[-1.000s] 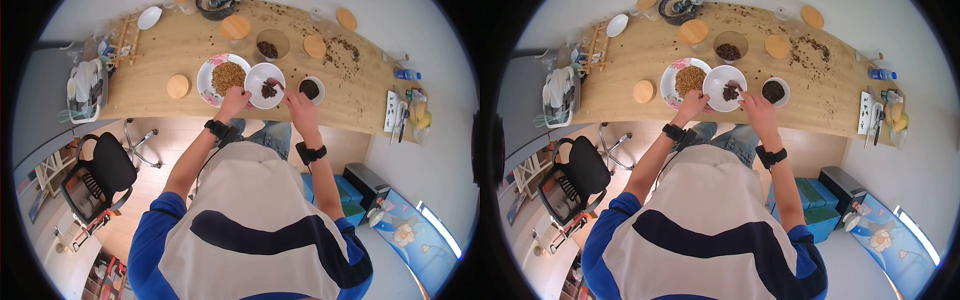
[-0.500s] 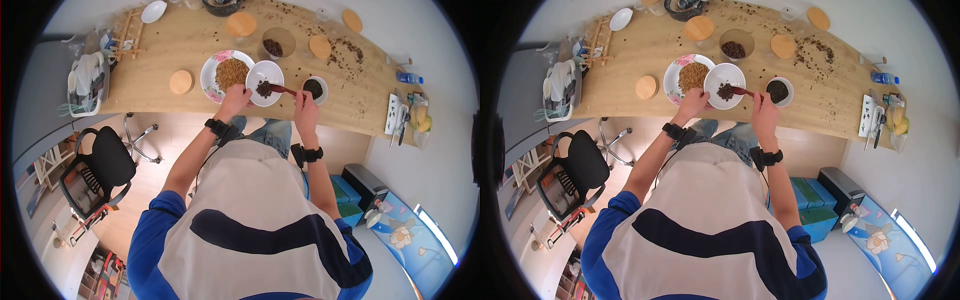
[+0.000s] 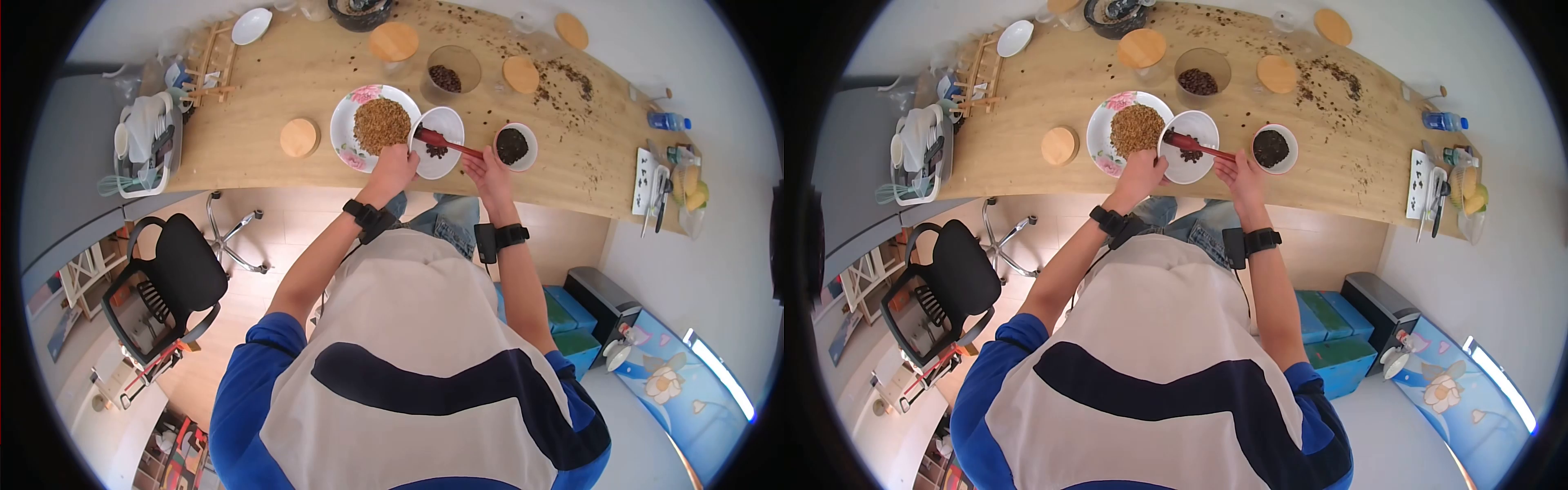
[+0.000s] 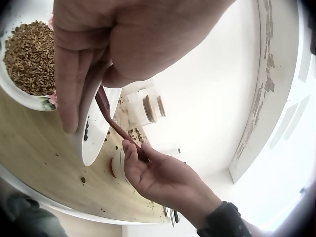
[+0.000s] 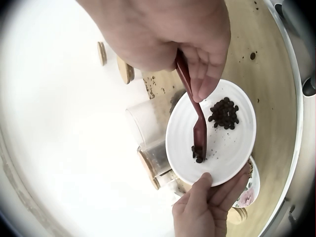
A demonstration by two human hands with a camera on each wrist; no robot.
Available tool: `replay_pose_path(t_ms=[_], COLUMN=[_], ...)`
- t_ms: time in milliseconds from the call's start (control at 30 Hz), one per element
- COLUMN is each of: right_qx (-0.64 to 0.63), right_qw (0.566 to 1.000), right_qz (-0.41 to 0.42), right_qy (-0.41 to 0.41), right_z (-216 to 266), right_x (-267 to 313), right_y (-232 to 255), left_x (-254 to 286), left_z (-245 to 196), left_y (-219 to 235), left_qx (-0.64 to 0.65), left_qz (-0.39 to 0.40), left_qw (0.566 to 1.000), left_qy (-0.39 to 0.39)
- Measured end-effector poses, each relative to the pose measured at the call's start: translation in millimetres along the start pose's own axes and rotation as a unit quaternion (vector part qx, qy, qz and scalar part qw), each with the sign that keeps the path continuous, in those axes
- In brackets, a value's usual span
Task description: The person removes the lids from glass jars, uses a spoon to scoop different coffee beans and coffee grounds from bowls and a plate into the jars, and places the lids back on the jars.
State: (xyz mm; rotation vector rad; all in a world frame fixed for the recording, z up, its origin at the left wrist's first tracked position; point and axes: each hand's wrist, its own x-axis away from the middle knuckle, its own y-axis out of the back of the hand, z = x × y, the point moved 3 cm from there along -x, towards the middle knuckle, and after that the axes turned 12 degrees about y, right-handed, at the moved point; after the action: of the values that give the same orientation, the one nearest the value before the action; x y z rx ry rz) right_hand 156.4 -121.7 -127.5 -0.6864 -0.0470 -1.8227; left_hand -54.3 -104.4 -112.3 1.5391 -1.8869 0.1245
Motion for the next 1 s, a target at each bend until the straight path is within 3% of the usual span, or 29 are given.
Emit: replay_pose_path(t_ms=[467, 533, 700, 767, 900, 967, 1000], right_qx=[-0.078, -0.085, -0.099, -0.105, -0.099, -0.020, -0.021], right_qw=[0.996, 0.995, 0.994, 0.994, 0.988, 0.980, 0.979], right_qz=[0.050, 0.045, 0.049, 0.019, 0.035, 0.013, 0.014], right_qy=[-0.016, -0.014, -0.002, 0.031, 0.115, 0.199, 0.201], right_z=[-9, -7, 17, 38, 73, 89, 92], right_x=[1, 1, -1, -4, -15, -16, -19], right_y=[18, 21, 23, 16, -5, -20, -27], left_x=[2, -3, -14, -14, -15, -15, -15], left_z=[-8, -1, 13, 13, 12, 11, 10], left_y=[2, -3, -6, -6, -4, -3, -4], left_qx=[0.039, 0.144, 0.184, 0.200, 0.210, 0.209, 0.217], left_qz=[0.055, 0.094, 0.121, 0.127, 0.132, 0.133, 0.135], left_qw=[0.997, 0.982, 0.971, 0.967, 0.963, 0.963, 0.962], left_qy=[0.034, 0.079, 0.093, 0.096, 0.107, 0.103, 0.099])
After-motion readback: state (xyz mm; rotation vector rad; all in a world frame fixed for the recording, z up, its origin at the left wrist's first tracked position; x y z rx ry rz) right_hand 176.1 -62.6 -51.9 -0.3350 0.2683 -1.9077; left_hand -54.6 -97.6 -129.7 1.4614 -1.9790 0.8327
